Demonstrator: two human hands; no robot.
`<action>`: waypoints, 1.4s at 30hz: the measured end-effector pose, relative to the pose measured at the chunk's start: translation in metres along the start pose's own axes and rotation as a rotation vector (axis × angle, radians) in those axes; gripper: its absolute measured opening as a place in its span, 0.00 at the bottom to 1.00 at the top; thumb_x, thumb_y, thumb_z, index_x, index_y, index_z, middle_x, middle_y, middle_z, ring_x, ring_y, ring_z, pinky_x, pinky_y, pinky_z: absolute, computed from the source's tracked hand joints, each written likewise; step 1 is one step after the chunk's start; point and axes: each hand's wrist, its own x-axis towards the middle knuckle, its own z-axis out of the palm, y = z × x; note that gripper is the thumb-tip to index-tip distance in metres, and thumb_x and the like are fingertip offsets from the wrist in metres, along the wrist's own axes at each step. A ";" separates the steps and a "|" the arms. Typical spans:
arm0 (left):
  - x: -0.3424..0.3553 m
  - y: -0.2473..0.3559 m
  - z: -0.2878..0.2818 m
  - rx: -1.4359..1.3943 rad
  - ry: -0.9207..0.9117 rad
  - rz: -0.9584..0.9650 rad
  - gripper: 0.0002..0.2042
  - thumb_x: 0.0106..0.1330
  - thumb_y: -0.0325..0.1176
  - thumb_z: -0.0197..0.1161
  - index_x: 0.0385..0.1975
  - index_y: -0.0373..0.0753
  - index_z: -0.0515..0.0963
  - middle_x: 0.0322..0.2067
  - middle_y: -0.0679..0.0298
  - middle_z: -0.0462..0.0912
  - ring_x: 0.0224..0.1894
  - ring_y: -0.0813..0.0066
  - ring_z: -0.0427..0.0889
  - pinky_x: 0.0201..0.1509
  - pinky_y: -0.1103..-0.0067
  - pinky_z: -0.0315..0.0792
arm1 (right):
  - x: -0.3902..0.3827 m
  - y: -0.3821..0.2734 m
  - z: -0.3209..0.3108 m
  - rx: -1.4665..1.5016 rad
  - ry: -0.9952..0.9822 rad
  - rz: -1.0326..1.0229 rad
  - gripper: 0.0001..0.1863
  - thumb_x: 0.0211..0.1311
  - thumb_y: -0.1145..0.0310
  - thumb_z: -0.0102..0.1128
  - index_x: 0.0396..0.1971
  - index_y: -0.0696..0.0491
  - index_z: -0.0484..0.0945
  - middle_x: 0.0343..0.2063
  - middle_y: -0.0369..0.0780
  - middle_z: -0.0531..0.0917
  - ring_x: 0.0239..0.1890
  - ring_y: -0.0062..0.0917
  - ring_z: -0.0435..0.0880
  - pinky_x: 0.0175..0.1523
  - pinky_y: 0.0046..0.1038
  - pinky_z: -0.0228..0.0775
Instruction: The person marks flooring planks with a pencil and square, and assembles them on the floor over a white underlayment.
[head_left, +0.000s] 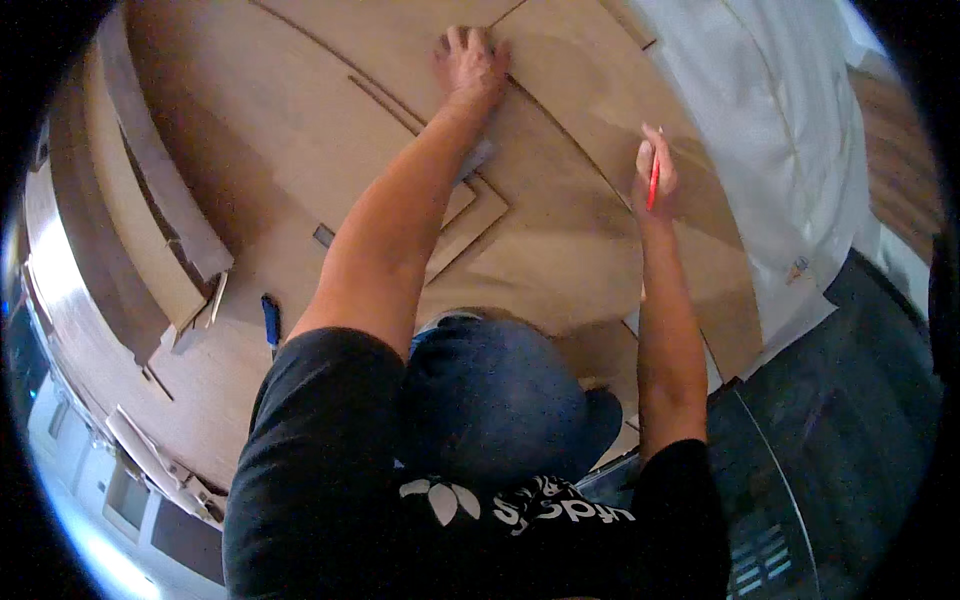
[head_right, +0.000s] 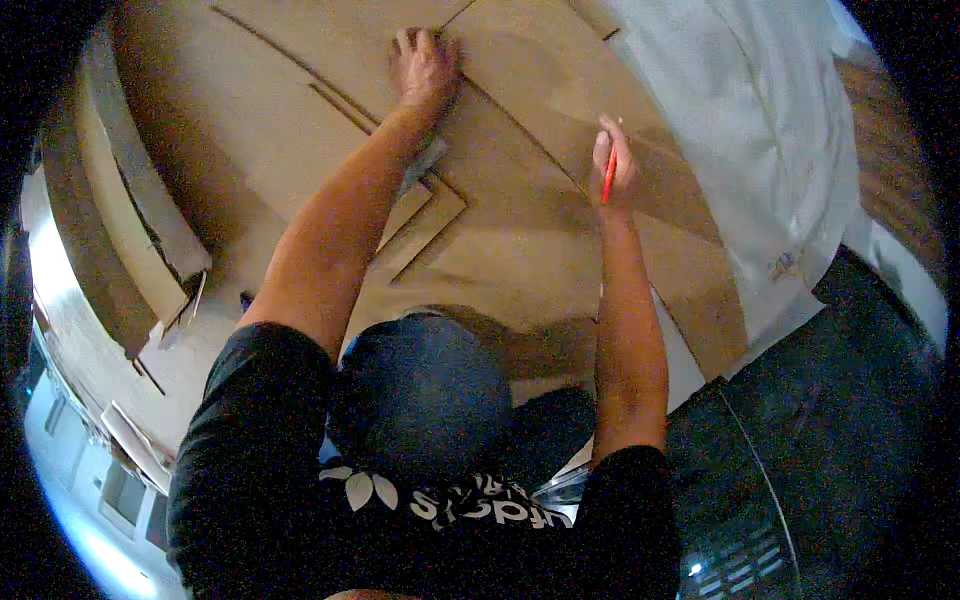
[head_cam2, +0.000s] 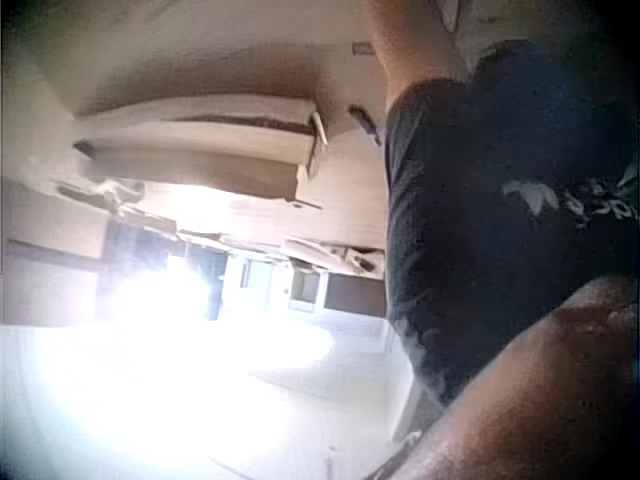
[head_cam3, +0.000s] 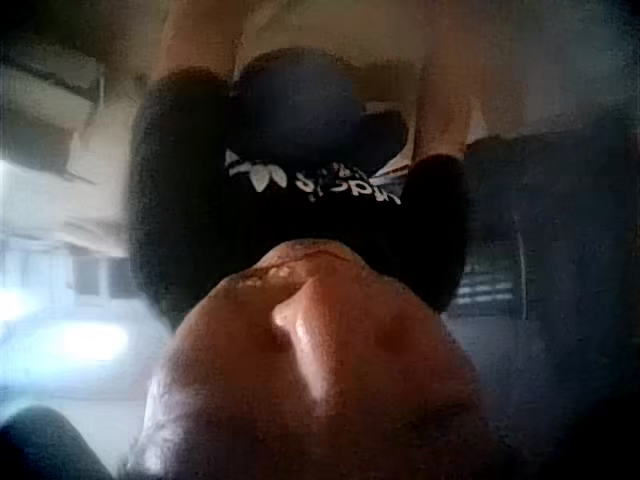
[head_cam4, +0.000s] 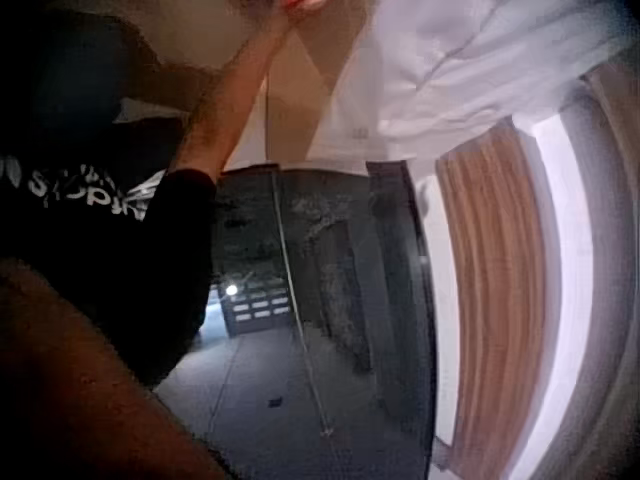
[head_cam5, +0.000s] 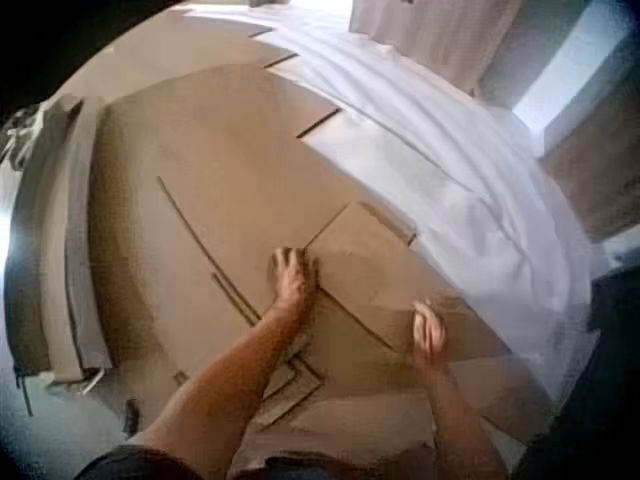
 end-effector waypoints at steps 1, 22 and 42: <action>0.001 -0.003 -0.002 -0.087 0.010 0.016 0.22 0.68 0.51 0.60 0.53 0.43 0.77 0.60 0.58 0.69 0.63 0.55 0.69 0.65 0.61 0.67 | -0.031 -0.003 -0.004 -0.087 -0.021 -0.033 0.26 0.71 0.61 0.60 0.60 0.64 0.71 0.56 0.57 0.78 0.62 0.50 0.75 0.68 0.43 0.65; -0.223 -0.242 -0.247 0.221 -0.703 0.748 0.17 0.62 0.36 0.70 0.49 0.43 0.77 0.51 0.57 0.80 0.57 0.57 0.77 0.65 0.60 0.67 | -0.157 -0.020 0.002 -0.466 0.033 0.188 0.28 0.67 0.59 0.64 0.62 0.53 0.68 0.68 0.55 0.67 0.71 0.53 0.62 0.72 0.54 0.54; -0.041 -0.057 -0.082 -0.119 -0.447 0.930 0.18 0.57 0.35 0.73 0.49 0.50 0.84 0.47 0.66 0.78 0.54 0.60 0.74 0.62 0.64 0.71 | -0.174 0.013 0.014 -0.513 0.068 0.097 0.25 0.64 0.63 0.64 0.59 0.48 0.68 0.72 0.47 0.63 0.74 0.46 0.59 0.74 0.53 0.50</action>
